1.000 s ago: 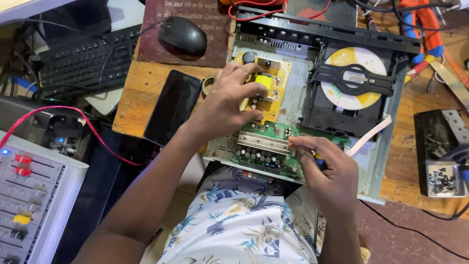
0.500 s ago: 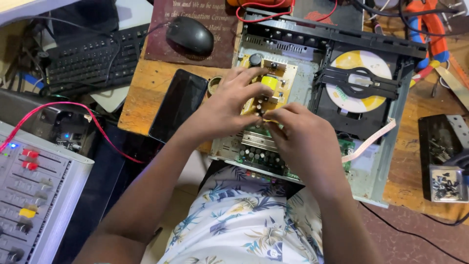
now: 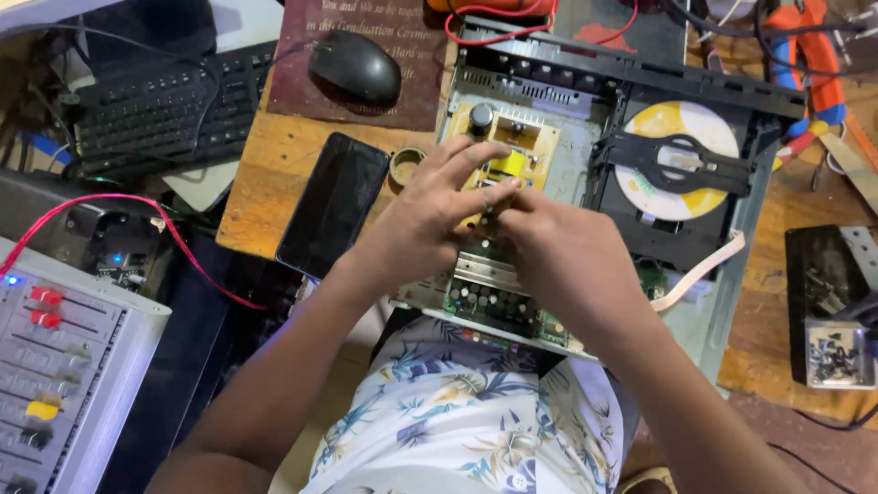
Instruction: Assembling the internal components of an electronic device, including installing a circuit board and connecting ribbon cables.
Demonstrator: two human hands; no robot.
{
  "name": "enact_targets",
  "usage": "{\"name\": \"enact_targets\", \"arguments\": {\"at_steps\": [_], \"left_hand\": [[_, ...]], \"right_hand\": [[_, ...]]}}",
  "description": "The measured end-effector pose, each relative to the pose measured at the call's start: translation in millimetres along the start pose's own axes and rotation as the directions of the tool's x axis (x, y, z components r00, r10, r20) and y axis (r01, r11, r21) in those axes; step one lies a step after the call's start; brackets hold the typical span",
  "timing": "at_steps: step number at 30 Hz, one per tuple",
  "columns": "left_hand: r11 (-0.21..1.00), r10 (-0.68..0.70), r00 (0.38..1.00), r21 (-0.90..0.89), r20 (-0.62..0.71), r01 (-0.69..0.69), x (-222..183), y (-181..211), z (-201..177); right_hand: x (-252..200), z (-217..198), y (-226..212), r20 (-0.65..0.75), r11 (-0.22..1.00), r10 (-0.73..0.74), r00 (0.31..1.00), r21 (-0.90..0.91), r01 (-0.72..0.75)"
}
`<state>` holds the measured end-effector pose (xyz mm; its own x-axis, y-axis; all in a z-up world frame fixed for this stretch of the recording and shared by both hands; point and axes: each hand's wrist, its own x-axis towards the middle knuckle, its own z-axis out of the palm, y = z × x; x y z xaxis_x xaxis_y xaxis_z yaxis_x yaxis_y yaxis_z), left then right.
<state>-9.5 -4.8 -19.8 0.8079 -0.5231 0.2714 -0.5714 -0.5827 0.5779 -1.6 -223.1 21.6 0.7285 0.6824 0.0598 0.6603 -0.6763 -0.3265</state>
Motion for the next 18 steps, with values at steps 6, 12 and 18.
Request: {"name": "enact_targets", "arguments": {"at_steps": [6, 12, 18], "left_hand": [[0.992, -0.011, 0.999, -0.125, -0.031, 0.007, 2, -1, 1], [0.979, -0.007, 0.986, -0.203, -0.169, -0.028, 3, 5, 5], [0.981, 0.081, 0.990, -0.166, -0.118, -0.101, 2, -8, 9]], "right_hand": [[0, 15, -5, 0.025, 0.994, -0.006, 1.000, -0.106, 0.008], [7, 13, -5, 0.037, 0.991, 0.036, 0.999, -0.126, -0.031], [8, 25, -4, 0.065, 0.981, 0.054, 0.996, -0.187, -0.040]]}}
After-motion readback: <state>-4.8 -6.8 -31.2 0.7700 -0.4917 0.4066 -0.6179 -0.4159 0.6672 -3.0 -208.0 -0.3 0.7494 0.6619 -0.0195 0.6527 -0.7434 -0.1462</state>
